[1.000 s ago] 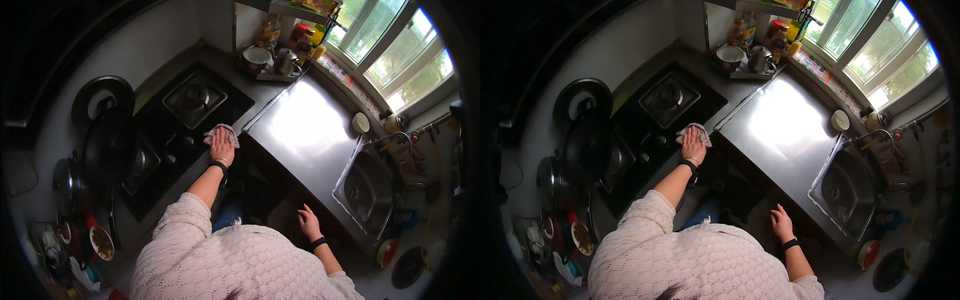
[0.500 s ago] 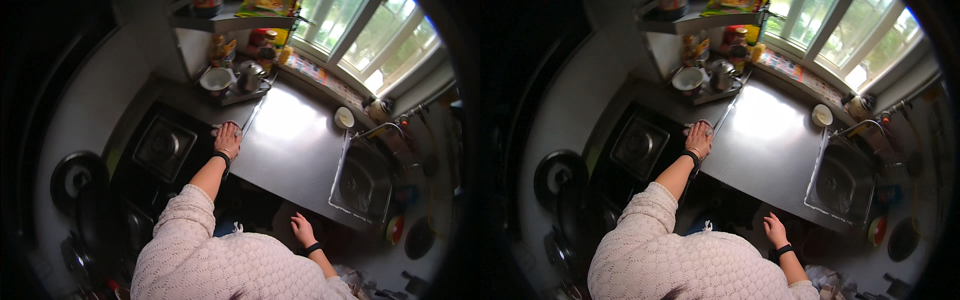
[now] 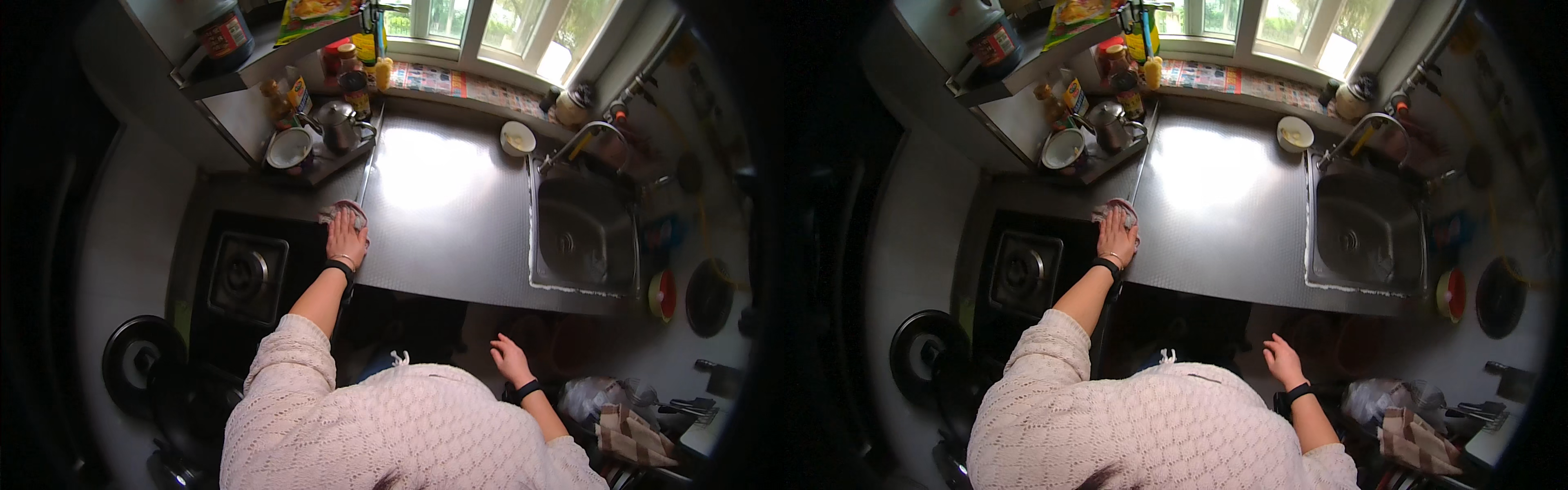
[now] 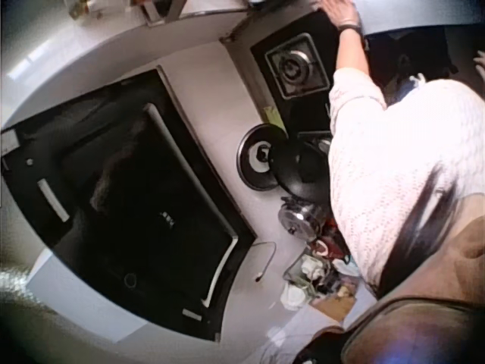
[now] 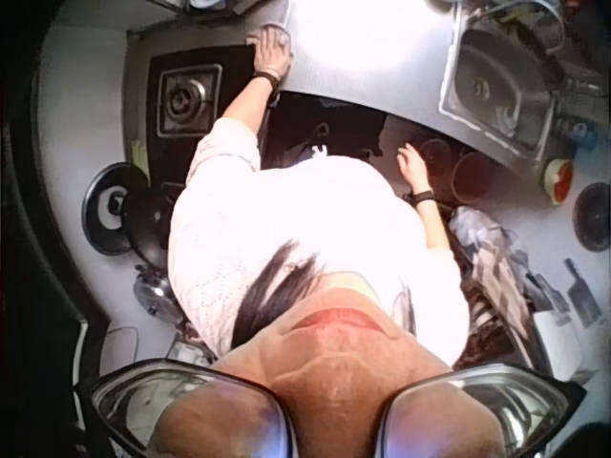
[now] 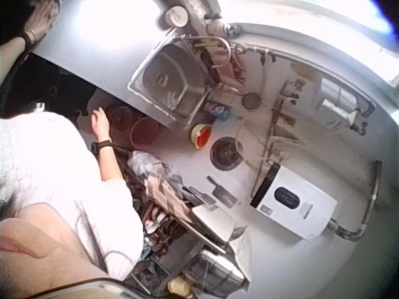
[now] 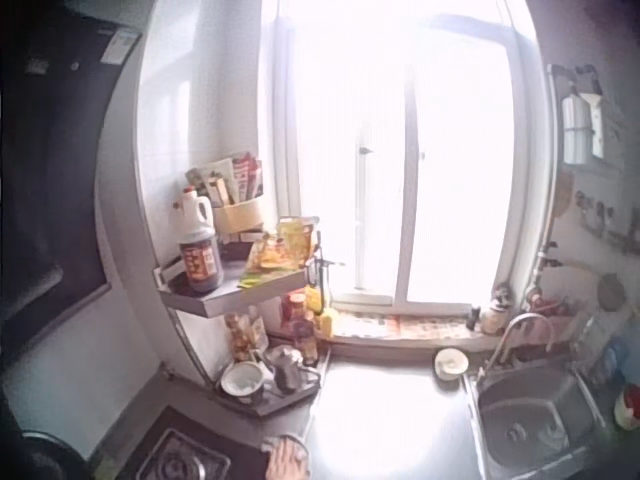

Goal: The person wipes the kitchen sink and countertop with a cloth, rinses the cloth under running water, and wrings it out. The person repeats wiping and rinsing steps across the sink and counter area.

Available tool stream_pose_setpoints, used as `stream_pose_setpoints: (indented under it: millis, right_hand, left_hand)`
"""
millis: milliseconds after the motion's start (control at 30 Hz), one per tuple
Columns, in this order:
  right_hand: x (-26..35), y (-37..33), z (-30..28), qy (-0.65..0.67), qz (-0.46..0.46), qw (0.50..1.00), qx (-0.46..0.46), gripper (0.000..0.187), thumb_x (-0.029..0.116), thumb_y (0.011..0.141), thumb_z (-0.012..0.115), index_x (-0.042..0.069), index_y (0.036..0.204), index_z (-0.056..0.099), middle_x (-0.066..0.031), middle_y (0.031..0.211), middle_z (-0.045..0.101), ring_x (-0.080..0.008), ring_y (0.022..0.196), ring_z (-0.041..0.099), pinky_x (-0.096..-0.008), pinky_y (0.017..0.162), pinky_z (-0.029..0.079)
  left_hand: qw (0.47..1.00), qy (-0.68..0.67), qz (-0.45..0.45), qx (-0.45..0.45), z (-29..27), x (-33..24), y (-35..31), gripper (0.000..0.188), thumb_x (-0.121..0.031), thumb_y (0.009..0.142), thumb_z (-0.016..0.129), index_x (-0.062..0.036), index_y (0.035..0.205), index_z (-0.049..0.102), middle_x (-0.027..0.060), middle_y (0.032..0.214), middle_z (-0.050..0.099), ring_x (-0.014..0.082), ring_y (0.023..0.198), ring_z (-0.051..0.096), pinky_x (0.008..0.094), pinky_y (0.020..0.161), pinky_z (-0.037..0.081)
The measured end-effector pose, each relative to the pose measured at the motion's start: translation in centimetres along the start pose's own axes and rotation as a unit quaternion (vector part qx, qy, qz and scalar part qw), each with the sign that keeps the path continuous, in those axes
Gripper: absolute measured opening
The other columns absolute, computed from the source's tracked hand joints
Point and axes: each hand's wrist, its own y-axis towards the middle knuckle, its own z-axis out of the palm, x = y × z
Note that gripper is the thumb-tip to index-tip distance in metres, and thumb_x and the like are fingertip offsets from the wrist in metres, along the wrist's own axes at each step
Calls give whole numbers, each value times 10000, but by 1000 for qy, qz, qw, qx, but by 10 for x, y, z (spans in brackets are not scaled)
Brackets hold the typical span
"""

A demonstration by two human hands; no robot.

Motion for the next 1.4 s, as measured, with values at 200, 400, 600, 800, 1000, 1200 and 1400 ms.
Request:
stream_pose_setpoints:
  millis: [200, 400, 600, 800, 1000, 1200, 1400]
  right_hand:
    - [-28, -21, -11, 34, 34, 999, -20, 265, 181, 858, 624, 60, 1088, 671, -192, 1293, 564, -346, 1144, 567, -397, 970, 465]
    - [-82, -67, -20, 32, 110, 993, -22, 278, 194, 858, 619, 61, 1096, 672, -188, 1307, 557, -348, 1166, 553, -401, 987, 451]
    - [-98, -91, -24, 38, 181, 982, -39, 287, 192, 853, 622, 49, 1096, 673, -184, 1299, 565, -354, 1162, 558, -397, 994, 449]
    - [-71, -66, -23, 65, 236, 968, -62, 285, 167, 860, 618, 34, 1109, 660, -196, 1318, 548, -354, 1173, 549, -396, 997, 444]
    - [-34, -37, -27, 81, 283, 953, -75, 290, 169, 871, 611, 34, 1124, 654, -188, 1322, 548, -360, 1170, 549, -397, 990, 445]
    - [5, -19, -38, 90, 317, 941, -81, 289, 168, 874, 611, 38, 1129, 654, -181, 1326, 548, -362, 1168, 550, -397, 990, 445]
    - [8, -21, -43, 86, 318, 941, -75, 293, 166, 871, 616, 36, 1132, 651, -185, 1321, 550, -368, 1163, 552, -395, 987, 448]
  left_hand:
    - [998, -17, 52, -6, -2, -47, -102, 614, -416, 983, 399, -20, 1449, 343, 141, 1547, 258, 313, 1427, 223, 437, 1165, 179]
    - [998, -20, 52, 5, 10, -98, -107, 595, -417, 986, 388, -34, 1441, 366, 125, 1548, 268, 295, 1434, 214, 433, 1166, 167]
    - [997, -30, 32, 61, 0, -113, 0, 623, -447, 999, 319, -50, 1479, 299, 114, 1570, 219, 269, 1453, 168, 416, 1179, 134]
    - [997, -13, 45, 57, 2, -111, 113, 636, -463, 1002, 289, -69, 1500, 253, 120, 1576, 195, 261, 1460, 151, 414, 1181, 126]
    - [997, -16, 52, 53, 4, -118, 218, 635, -452, 997, 316, -76, 1504, 242, 124, 1577, 191, 270, 1459, 161, 413, 1180, 140]
    - [999, -32, 34, 25, 17, -129, 302, 624, -443, 978, 344, -69, 1476, 304, 128, 1555, 246, 293, 1441, 202, 430, 1171, 158]
    - [1000, -13, 15, 21, 21, -139, 339, 619, -455, 985, 318, -63, 1464, 330, 134, 1553, 245, 310, 1430, 222, 447, 1163, 177]
